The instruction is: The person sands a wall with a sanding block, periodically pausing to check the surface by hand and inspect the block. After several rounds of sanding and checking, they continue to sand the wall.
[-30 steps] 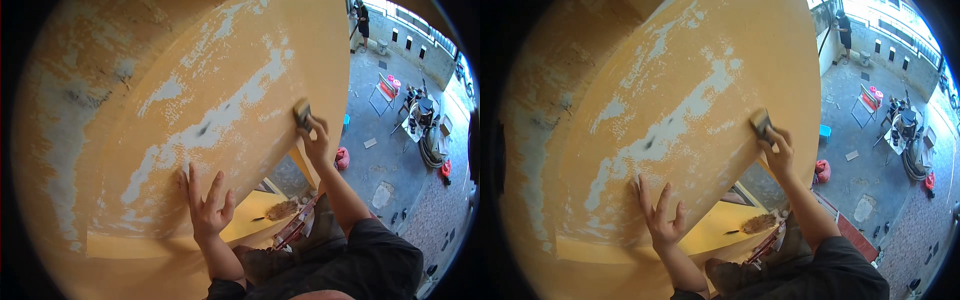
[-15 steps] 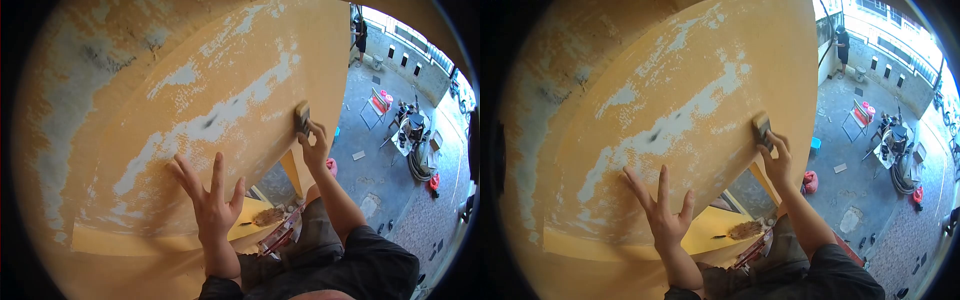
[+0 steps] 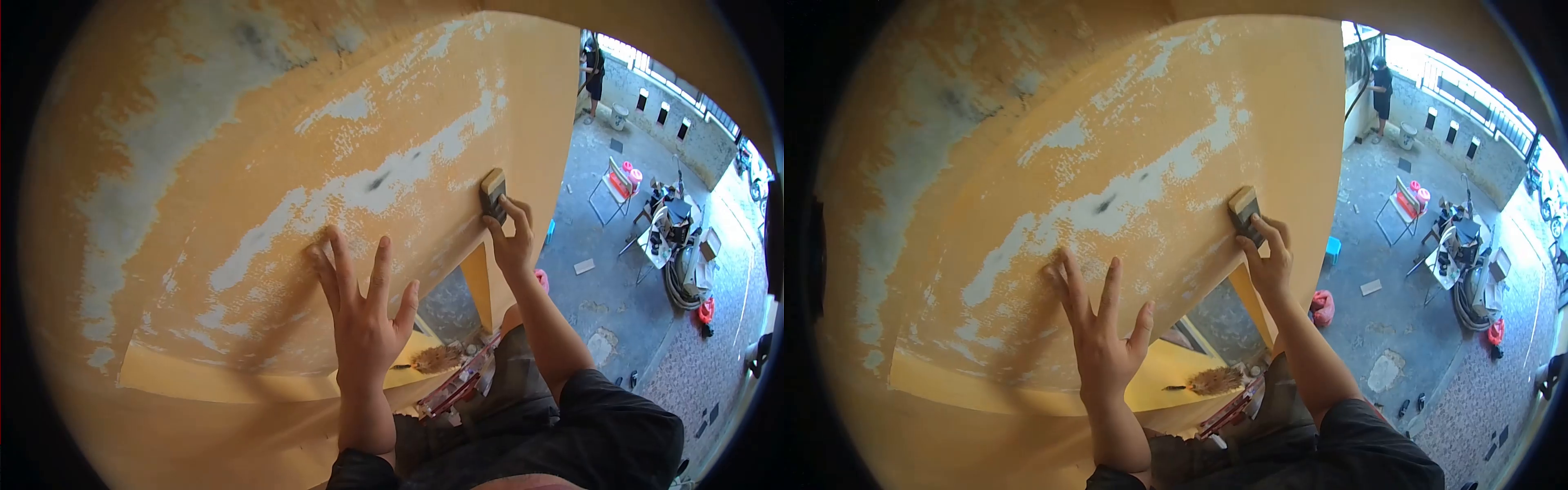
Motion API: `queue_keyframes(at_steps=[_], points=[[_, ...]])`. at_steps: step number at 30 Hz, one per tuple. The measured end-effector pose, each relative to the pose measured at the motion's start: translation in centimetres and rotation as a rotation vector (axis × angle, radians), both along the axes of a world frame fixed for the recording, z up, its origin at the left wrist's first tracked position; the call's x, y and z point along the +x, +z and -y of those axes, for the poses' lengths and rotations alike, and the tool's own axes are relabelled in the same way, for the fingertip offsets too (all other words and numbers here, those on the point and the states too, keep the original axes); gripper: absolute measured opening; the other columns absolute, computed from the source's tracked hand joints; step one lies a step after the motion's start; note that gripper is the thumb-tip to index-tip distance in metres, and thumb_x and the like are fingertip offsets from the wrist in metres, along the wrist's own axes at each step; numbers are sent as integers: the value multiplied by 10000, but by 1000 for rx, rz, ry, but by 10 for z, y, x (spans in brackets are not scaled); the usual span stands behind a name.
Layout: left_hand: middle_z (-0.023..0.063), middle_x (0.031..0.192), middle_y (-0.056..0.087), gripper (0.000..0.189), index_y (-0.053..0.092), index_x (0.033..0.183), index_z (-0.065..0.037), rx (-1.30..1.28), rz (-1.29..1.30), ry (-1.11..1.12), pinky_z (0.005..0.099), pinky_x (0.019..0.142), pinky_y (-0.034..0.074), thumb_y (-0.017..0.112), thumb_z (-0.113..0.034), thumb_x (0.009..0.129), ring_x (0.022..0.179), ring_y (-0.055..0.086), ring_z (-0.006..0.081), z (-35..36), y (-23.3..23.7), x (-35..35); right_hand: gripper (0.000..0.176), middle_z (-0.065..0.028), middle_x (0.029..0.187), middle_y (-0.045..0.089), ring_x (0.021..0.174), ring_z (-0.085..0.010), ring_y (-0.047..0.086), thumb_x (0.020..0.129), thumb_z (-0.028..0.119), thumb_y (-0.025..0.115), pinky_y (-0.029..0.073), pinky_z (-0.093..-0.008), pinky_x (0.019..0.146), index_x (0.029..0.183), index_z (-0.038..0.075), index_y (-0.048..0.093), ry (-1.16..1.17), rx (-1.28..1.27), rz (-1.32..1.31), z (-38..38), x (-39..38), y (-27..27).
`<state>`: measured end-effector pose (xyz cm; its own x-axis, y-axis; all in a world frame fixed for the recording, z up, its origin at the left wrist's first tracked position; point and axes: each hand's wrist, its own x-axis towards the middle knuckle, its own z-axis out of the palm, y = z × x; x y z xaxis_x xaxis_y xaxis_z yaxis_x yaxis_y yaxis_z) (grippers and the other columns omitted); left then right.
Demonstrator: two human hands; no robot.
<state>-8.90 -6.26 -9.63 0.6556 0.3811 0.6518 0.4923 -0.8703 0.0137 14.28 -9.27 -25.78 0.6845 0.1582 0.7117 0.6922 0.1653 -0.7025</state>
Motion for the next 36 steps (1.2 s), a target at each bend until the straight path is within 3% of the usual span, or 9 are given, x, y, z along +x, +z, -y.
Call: queue_keyframes(at_steps=[4,6,9,11,14,20,24,32,36], points=[[282,1488,161,593,444,1372,-157,-63,84,-34,613,1052,251,655,-264,829,1343,140,544,4,5,1,429,-184,1033,587,937,-349,575,758,73,735,466,-405,825,1154,38,575,-113,-80,145,-5,5,-42],[252,1505,150,606,435,1379,-123,-47,79,110,604,1075,201,637,-292,834,1368,106,512,9,-3,-5,417,-188,1030,579,949,-352,567,765,77,729,465,-401,818,1150,32,577,-92,-81,128,-2,-2,-39],[223,1508,182,615,425,1390,-139,16,71,293,637,1074,134,616,-335,839,1376,79,502,10,-18,-8,424,-182,1030,569,955,-346,559,767,82,730,467,-400,814,1159,35,576,-62,-16,137,-8,-5,19],[200,1512,197,622,421,1399,-164,27,55,410,664,1065,67,600,-371,841,1380,56,499,10,-22,-10,432,-182,1031,568,951,-341,561,763,80,732,469,-403,814,1163,32,575,-76,12,128,-11,-8,27],[198,1523,162,646,383,1421,-163,3,17,408,638,1080,71,600,-360,845,1388,45,483,15,-15,-13,425,-181,1030,568,952,-335,562,765,79,731,467,-399,810,1156,27,574,-66,-31,143,-7,-16,-28],[222,1517,147,702,337,1443,-156,59,-11,477,650,1071,80,606,-382,836,1383,46,494,11,-30,-7,421,-178,1048,565,967,-319,574,776,48,717,473,-388,825,1162,31,549,-1,-9,107,-7,-12,30],[234,1517,131,738,301,1457,-147,28,-21,487,663,1061,82,610,-387,832,1380,43,502,15,-28,-5,429,-173,1028,574,951,-318,573,765,74,731,470,-393,813,1159,41,563,-6,-3,89,-2,-13,-2],[230,1524,110,752,278,1466,-146,2,-33,513,657,1062,90,605,-397,837,1382,39,500,19,-28,3,398,-153,1007,582,953,-327,551,747,85,741,454,-397,815,1121,66,607,5,7,105,-1,28,9],[233,1515,149,739,310,1454,-156,-30,-3,493,676,1049,98,612,-410,830,1371,74,512,21,-24,0,391,-166,1015,579,930,-328,570,759,97,739,465,-398,807,1123,54,601,-14,-12,-47,4,3,-22]])
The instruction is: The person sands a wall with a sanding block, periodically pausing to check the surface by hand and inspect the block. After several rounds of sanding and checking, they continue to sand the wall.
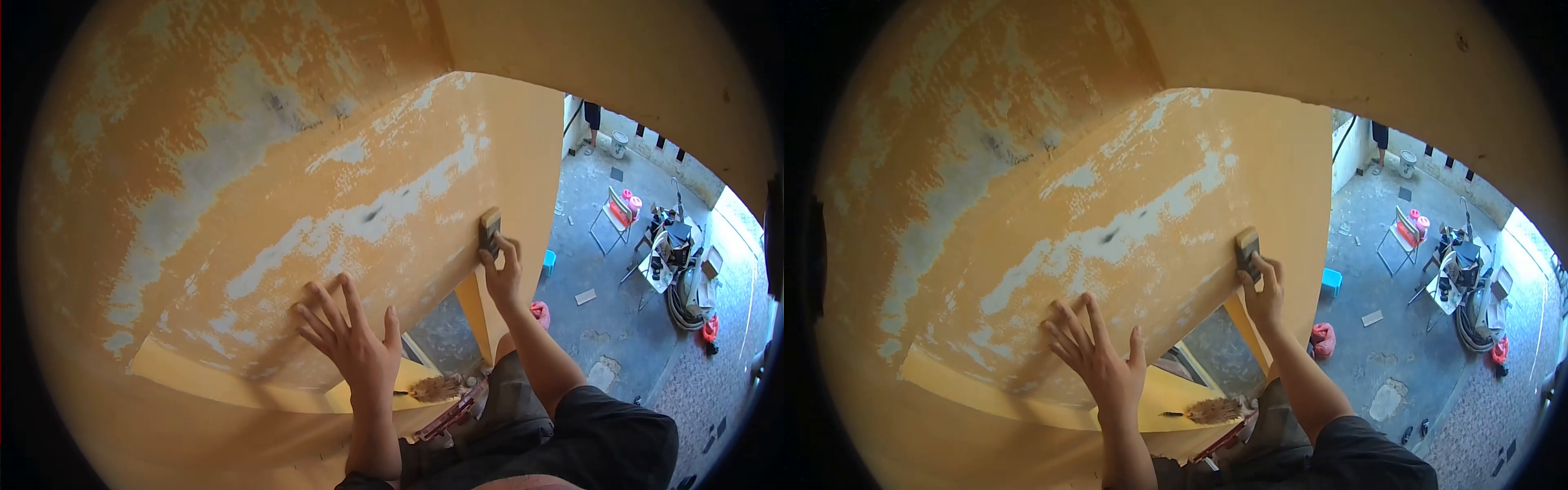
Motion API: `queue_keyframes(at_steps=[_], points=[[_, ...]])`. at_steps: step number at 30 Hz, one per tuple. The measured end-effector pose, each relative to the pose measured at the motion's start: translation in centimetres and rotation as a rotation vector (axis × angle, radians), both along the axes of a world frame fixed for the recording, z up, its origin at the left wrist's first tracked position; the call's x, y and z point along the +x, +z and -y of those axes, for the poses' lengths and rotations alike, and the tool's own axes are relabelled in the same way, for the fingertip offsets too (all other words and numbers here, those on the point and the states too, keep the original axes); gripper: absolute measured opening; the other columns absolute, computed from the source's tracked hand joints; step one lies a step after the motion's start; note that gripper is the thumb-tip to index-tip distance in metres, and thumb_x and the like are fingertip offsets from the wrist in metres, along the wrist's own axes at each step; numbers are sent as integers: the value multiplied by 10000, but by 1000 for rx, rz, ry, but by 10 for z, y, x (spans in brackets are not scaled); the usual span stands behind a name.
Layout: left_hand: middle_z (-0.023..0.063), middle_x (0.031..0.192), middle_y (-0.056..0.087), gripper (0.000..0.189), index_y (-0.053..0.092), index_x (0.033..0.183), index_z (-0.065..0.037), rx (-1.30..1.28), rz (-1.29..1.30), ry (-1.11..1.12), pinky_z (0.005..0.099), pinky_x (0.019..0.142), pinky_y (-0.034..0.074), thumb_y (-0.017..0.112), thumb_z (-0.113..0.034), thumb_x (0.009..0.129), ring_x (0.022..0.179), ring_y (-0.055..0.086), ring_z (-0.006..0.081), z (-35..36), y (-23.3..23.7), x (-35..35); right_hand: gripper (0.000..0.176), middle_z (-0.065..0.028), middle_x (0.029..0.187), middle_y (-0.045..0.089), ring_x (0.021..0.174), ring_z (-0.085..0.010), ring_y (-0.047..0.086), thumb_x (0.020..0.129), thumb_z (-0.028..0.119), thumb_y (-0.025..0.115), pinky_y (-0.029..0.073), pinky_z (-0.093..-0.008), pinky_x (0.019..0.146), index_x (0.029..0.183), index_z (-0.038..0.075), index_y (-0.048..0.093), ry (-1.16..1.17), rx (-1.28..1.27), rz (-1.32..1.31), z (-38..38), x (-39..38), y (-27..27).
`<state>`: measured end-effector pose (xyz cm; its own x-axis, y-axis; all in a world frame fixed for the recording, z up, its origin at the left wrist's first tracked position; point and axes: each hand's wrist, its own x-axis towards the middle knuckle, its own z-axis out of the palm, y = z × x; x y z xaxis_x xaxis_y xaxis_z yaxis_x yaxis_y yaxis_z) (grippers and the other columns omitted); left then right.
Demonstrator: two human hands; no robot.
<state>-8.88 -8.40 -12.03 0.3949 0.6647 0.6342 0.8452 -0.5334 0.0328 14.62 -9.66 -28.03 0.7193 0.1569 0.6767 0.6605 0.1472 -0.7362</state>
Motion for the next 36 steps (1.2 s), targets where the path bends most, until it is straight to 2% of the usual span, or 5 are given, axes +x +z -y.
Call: queue_keyframes(at_steps=[6,19,24,28,36], points=[[216,1526,123,750,293,1461,-161,24,-33,5,657,1059,120,619,-405,831,1382,62,493,-1,-3,0,367,-170,1009,576,916,-313,586,777,77,720,472,-367,792,1122,44,600,16,63,35,-4,-1,56],[227,1520,133,773,282,1466,-151,-14,-16,-6,662,1055,126,632,-390,819,1378,66,501,5,2,0,379,-169,1012,584,942,-321,582,777,52,704,470,-387,802,1136,42,583,-18,-5,1,-4,-5,-21],[230,1520,129,778,279,1466,-148,0,-65,25,659,1057,128,635,-390,818,1377,63,505,0,-3,0,378,-180,1014,585,925,-330,585,778,58,707,474,-382,789,1132,30,579,-29,47,15,-5,4,36],[223,1531,74,808,237,1478,-145,-24,-40,14,662,1052,150,628,-404,821,1383,40,495,8,7,-1,376,-178,1016,585,936,-331,574,781,57,704,465,-380,807,1136,30,583,-23,10,27,3,-10,-38],[229,1530,67,816,245,1476,-146,-58,-102,-27,666,1043,169,645,-387,807,1374,25,518,10,7,-8,395,-177,1058,568,964,-332,558,802,67,689,451,-395,826,1173,46,556,-24,-6,102,-7,5,-9]])
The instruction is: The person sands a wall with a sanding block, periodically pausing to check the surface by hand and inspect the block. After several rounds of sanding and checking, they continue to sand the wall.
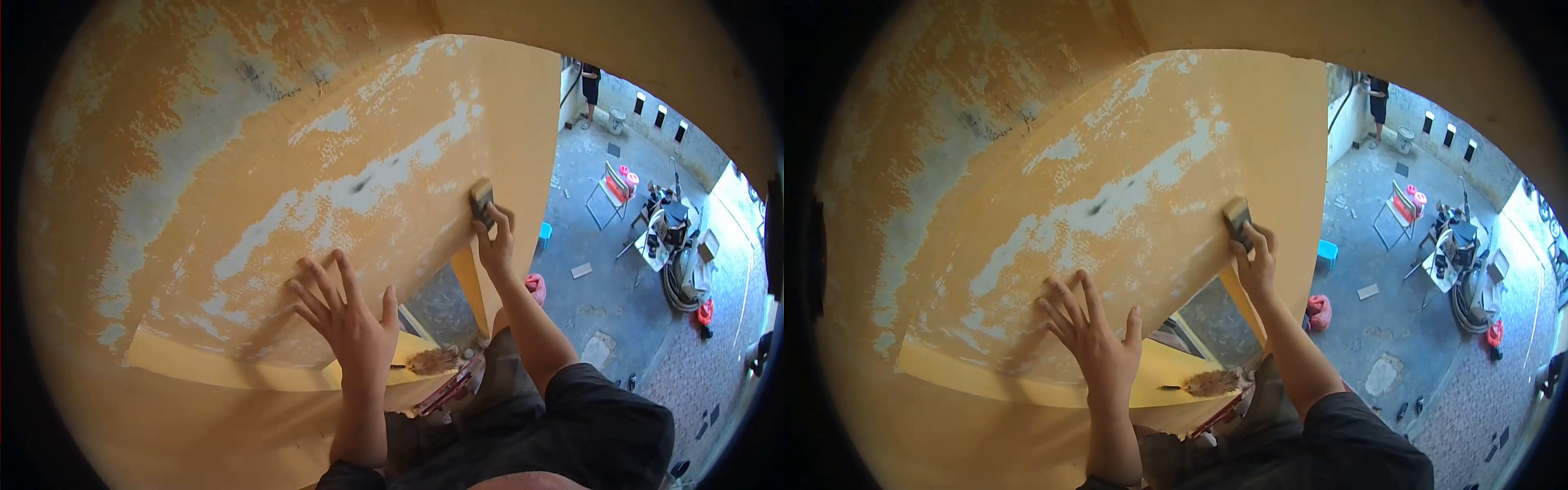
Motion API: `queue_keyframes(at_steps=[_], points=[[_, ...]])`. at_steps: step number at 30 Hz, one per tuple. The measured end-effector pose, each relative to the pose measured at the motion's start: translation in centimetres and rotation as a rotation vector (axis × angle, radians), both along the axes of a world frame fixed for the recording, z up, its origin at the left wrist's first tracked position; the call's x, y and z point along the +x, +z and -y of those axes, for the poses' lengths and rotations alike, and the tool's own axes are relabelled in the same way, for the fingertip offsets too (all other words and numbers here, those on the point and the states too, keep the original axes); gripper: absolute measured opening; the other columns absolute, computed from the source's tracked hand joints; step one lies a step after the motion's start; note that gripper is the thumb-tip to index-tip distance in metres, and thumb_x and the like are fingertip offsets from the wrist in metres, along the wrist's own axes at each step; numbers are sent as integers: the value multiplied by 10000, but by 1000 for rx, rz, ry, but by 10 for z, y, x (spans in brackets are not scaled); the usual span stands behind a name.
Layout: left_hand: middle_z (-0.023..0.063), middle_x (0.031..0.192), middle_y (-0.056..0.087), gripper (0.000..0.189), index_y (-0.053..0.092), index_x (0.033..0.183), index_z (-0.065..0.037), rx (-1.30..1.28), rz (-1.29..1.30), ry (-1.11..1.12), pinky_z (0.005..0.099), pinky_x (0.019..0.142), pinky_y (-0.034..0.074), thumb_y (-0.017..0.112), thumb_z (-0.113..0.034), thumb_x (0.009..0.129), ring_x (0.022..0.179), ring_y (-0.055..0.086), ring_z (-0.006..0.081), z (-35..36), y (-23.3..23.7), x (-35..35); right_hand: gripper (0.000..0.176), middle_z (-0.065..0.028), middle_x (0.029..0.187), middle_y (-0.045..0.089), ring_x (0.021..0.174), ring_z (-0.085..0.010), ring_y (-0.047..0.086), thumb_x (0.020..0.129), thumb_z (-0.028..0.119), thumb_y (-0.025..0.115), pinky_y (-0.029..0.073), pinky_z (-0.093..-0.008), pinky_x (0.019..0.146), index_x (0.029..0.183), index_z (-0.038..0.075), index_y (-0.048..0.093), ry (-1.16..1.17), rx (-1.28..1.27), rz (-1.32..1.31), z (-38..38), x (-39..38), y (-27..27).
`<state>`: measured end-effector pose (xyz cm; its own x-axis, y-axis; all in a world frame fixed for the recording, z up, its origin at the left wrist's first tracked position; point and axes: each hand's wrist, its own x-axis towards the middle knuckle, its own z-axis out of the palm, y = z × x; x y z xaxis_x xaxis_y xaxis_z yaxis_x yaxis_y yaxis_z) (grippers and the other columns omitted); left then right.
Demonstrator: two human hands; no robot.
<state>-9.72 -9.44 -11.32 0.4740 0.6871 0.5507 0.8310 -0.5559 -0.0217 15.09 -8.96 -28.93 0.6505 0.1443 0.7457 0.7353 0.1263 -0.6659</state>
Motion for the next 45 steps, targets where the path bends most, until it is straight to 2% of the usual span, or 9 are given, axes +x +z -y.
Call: queue_keyframes(at_steps=[3,7,9,12,15,22,26,33,45], points=[[227,1531,66,811,257,1472,-146,-43,-26,-2,664,1042,177,646,-384,802,1374,30,519,-2,3,0,388,-177,1053,568,970,-337,558,803,65,687,453,-396,824,1168,45,558,-11,-3,-12,1,-5,-22],[231,1530,67,805,256,1472,-148,12,-23,1,664,1043,171,643,-391,809,1375,26,517,-6,-5,2,381,-182,1054,569,973,-335,566,804,73,689,456,-394,837,1160,41,559,23,58,-72,0,3,44],[231,1530,67,801,255,1473,-148,-32,-43,-5,664,1044,168,638,-396,815,1375,25,516,-1,1,0,386,-184,1056,570,967,-332,570,802,75,691,459,-392,832,1163,40,557,3,3,-72,4,-8,-5],[231,1530,65,792,255,1473,-147,-28,-10,-14,663,1046,163,629,-407,824,1376,25,514,-3,1,0,385,-181,1054,574,951,-328,576,799,77,695,466,-392,819,1158,32,565,-19,2,-5,-3,7,-17],[232,1529,68,787,260,1471,-143,12,-52,7,660,1050,157,624,-415,828,1378,29,510,-10,-8,3,359,-160,1041,586,951,-320,579,794,86,703,470,-377,812,1134,43,598,41,54,6,1,3,49],[236,1526,90,796,273,1466,-129,1,-80,6,648,1054,157,633,-418,818,1380,43,503,-6,-4,-2,378,-175,1036,585,947,-319,590,780,90,724,473,-387,805,1132,45,593,-27,-16,-37,1,-6,-12],[233,1527,90,791,282,1462,-128,39,-75,0,649,1052,162,635,-419,817,1380,45,503,-6,-9,3,358,-173,1036,581,941,-315,594,801,93,703,473,-374,804,1145,65,610,-11,80,-84,0,8,66],[223,1529,92,764,294,1460,-146,-29,-63,-27,655,1051,161,629,-413,827,1380,39,502,-7,-4,-6,403,-149,1047,597,980,-316,586,757,81,730,465,-375,843,1142,90,612,1,-206,-167,63,-18,-108],[197,1530,124,691,330,1436,-126,-111,0,-148,626,1077,137,601,-393,859,1390,62,470,1,-19,-21,405,-106,1030,571,922,-262,552,796,92,684,446,-346,781,1186,87,574,16,-402,-314,155,-26,-90]])
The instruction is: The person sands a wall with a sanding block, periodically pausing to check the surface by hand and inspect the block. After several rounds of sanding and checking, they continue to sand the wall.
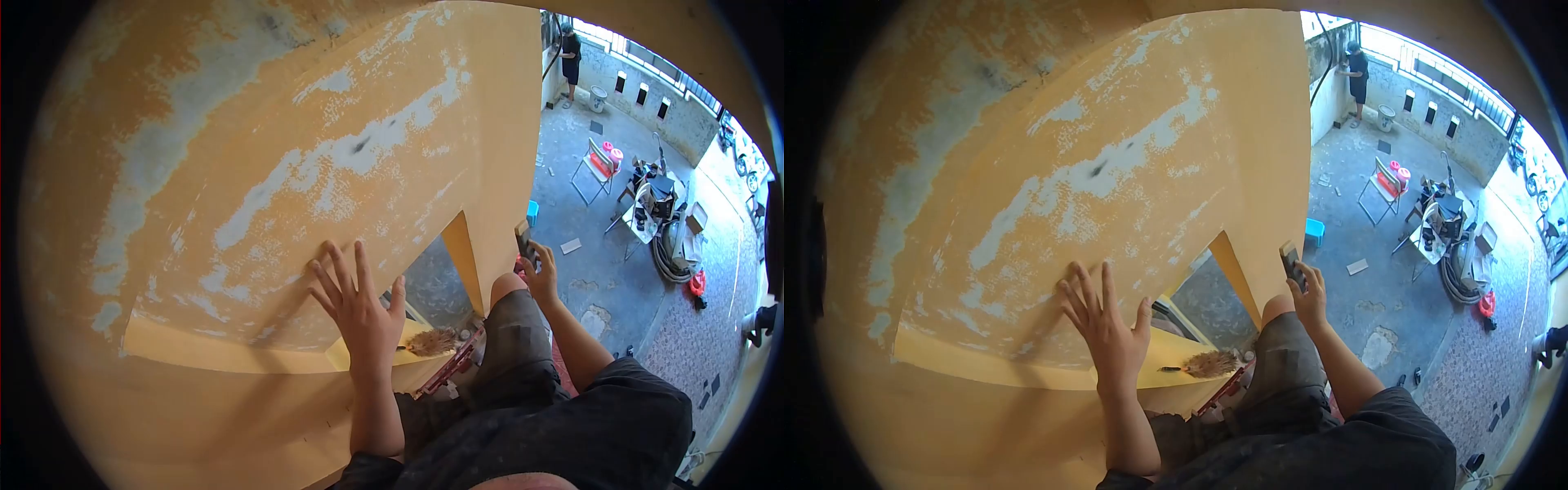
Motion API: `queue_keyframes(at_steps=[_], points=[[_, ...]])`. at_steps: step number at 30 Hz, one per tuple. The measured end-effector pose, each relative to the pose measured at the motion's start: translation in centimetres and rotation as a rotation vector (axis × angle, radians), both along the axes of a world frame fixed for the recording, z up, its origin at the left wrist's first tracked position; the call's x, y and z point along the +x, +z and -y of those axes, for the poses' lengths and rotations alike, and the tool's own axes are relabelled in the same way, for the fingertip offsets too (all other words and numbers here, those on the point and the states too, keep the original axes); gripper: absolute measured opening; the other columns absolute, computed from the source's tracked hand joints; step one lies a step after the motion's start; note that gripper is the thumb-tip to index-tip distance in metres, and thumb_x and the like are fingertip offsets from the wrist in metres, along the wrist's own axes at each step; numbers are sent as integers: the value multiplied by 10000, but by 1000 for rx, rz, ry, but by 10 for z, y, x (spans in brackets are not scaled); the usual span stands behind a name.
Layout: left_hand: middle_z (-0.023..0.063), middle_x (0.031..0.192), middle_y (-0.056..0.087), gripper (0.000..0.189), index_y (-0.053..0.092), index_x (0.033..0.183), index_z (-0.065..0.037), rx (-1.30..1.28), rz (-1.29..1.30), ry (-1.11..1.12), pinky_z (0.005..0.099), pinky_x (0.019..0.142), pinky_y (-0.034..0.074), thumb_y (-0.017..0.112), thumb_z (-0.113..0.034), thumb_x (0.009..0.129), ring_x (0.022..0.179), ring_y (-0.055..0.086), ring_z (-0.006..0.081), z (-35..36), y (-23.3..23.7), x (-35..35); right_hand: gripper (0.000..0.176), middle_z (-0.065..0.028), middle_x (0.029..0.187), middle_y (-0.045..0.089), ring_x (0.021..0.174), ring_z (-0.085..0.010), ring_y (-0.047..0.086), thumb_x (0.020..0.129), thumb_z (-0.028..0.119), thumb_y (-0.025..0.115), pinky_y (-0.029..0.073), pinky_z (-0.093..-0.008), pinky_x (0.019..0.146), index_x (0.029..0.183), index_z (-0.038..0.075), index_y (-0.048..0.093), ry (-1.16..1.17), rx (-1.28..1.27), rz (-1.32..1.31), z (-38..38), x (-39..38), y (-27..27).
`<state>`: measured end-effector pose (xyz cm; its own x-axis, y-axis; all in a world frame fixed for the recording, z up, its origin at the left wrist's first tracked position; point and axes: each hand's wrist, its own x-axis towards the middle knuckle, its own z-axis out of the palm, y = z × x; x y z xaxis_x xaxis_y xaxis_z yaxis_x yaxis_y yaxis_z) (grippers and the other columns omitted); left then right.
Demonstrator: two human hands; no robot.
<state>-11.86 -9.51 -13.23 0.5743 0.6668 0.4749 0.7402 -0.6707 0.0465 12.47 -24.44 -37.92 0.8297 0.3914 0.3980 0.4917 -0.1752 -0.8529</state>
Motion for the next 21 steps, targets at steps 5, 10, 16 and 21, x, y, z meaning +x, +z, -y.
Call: queue_keyframes(at_steps=[5,10,16,21], points=[[230,1472,265,613,395,1378,-67,-156,70,-184,550,1066,264,632,-293,860,1357,221,454,10,-20,-15,407,-106,1036,575,912,-251,547,785,124,701,455,-329,789,1172,81,585,67,-13,-35,3,-36,7],[232,1244,529,415,528,1207,20,-462,324,-501,421,951,433,633,-181,859,1155,514,376,15,-27,-24,422,-136,1088,580,1024,-287,555,791,157,711,454,-355,859,1183,81,576,253,6,-122,-8,-74,37],[161,1209,550,320,597,1113,-2,-67,181,-641,491,1002,375,638,-165,841,1196,474,384,6,-15,8,433,-132,1087,581,1000,-286,559,787,161,718,459,-355,841,1190,89,575,316,23,-136,-11,-92,47],[146,1240,525,332,605,1109,-21,153,79,-742,550,1045,302,641,-189,825,1252,406,396,0,31,64,434,-120,1056,588,975,-279,563,771,143,729,461,-359,818,1175,84,584,347,34,-150,-5,-101,54]])
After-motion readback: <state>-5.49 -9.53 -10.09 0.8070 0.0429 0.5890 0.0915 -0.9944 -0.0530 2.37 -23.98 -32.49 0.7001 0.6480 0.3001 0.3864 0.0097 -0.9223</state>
